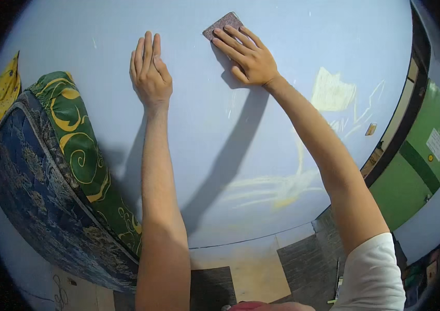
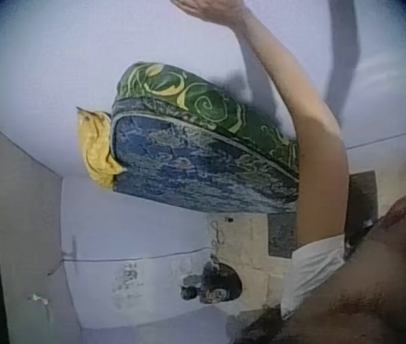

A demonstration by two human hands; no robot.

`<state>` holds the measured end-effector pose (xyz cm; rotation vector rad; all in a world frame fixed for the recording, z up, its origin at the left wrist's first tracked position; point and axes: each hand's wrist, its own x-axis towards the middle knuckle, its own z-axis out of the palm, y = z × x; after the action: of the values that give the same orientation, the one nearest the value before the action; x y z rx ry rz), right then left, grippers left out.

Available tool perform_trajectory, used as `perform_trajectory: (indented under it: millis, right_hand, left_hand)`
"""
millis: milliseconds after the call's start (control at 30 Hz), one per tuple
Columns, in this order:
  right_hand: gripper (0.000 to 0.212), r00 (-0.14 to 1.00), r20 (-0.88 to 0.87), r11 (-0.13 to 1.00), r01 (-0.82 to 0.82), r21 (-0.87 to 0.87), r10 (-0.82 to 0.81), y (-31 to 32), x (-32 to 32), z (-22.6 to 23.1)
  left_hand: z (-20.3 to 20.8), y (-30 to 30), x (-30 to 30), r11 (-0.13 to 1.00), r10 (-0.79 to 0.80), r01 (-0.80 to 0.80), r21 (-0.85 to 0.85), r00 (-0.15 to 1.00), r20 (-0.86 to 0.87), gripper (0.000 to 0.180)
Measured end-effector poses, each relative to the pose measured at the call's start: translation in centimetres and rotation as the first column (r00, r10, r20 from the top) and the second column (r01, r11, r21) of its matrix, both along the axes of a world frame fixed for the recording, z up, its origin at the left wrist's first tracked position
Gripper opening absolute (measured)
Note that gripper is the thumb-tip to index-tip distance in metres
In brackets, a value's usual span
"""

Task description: The person sands a wall using a piece of sandpaper held by hand. They rub the sandpaper against the wall surface with repeated vertical and circular motions while supporting themselves with the other hand.

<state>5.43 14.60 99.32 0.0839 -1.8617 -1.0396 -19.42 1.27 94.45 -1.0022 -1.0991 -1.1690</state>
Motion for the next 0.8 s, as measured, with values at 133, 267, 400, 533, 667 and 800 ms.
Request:
perform_trajectory:
  millis: [133, 267, 400, 533, 667, 800]
  right_hand:
    - [0.079, 1.0, -0.001, 1.0, 0.004, -0.005, -0.004, 0.2, 0.3, 0.2]
    - [0.077, 1.0, 0.006, 1.0, 0.013, -0.01, -0.013, 0.2, 0.4, 0.3]
    - [0.072, 0.998, -0.026, 0.998, -0.061, -0.014, 0.061, 0.1, 0.1, -0.2]
    - [0.08, 1.0, 0.009, 1.0, 0.009, 0.003, -0.009, 0.5, 0.5, 0.1]
    - [0.079, 1.0, 0.006, 1.0, -0.008, -0.005, 0.008, 0.2, 0.5, 0.1]
    - [0.077, 1.0, -0.003, 1.0, 0.02, 0.012, -0.02, -0.1, 0.0, 0.2]
  left_hand:
    - [0.2, 0.0, 0.5, 1.0, -0.003, 0.003, 0.011, 1.0, -0.014, 0.053]
    - [0.5, -0.4, 0.9, 1.0, -0.014, 0.015, 0.016, 1.0, -0.024, 0.051]
    - [0.2, -0.1, 0.7, 1.0, 0.007, -0.007, 0.001, 1.0, -0.02, 0.052]
    - [0.5, -0.5, 1.4, 1.0, 0.007, -0.007, -0.008, 1.0, -0.01, 0.054]
    - [0.4, -0.4, 1.1, 1.0, -0.006, 0.006, -0.01, 1.0, -0.003, 0.054]
    - [0.5, -0.8, 0.7, 1.0, 0.018, -0.018, -0.013, 1.0, 0.004, 0.053]
